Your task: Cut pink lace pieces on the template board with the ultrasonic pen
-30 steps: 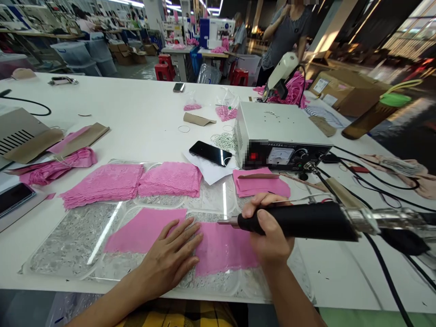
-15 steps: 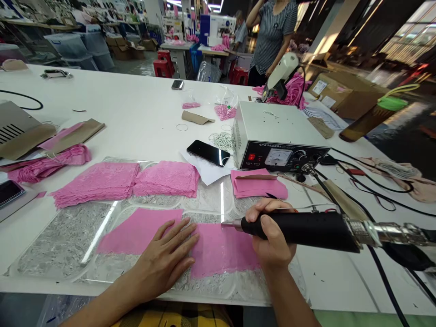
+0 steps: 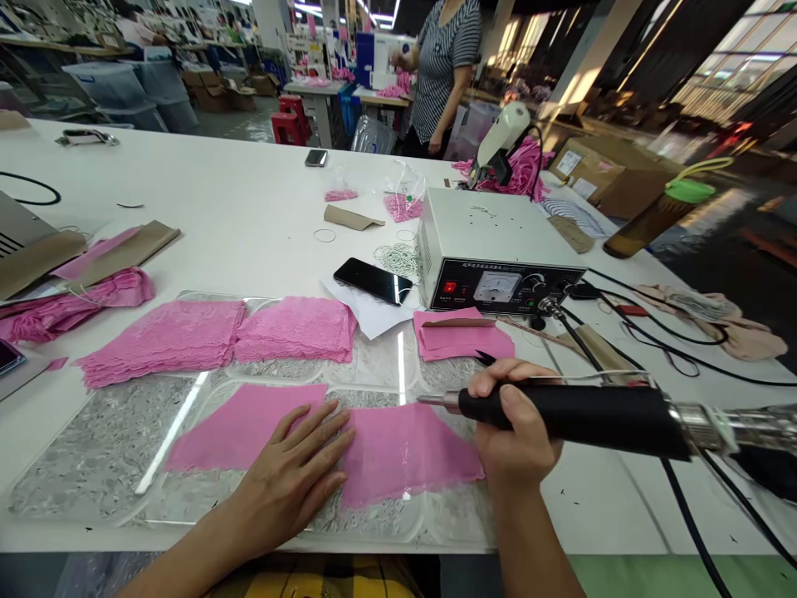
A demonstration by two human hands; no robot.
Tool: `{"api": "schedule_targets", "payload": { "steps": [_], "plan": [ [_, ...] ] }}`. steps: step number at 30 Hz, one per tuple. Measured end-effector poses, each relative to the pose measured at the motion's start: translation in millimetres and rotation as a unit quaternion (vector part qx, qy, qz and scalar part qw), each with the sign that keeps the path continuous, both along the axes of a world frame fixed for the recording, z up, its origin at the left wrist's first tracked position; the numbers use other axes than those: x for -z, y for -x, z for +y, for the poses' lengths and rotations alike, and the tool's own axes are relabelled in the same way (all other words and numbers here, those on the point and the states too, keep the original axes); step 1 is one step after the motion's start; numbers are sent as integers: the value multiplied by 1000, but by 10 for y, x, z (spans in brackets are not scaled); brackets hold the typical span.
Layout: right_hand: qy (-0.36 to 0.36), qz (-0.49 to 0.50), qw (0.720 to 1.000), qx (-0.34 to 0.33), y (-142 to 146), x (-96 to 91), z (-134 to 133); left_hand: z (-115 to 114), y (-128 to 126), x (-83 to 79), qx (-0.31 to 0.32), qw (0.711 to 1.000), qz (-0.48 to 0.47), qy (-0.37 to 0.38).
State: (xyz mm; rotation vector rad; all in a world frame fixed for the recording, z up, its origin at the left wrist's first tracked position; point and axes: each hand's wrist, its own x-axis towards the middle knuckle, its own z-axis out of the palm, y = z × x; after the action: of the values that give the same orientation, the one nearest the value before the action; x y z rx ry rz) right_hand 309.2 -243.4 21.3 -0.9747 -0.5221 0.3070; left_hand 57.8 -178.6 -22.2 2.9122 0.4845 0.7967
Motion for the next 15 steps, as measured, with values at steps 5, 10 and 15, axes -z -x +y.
{"api": "schedule_targets", "payload": {
  "steps": [5, 10, 15],
  "plan": [
    [-3, 12, 999, 42, -108, -10, -62, 9, -1, 16, 3, 1000, -7, 2],
    [4, 1, 1000, 25, -34, 18, -37, 8, -4, 26, 2, 1000, -8, 2],
    [12, -11, 1000, 17, -14, 25, -25, 9, -13, 8, 3, 1000, -10, -2]
  ]
}}
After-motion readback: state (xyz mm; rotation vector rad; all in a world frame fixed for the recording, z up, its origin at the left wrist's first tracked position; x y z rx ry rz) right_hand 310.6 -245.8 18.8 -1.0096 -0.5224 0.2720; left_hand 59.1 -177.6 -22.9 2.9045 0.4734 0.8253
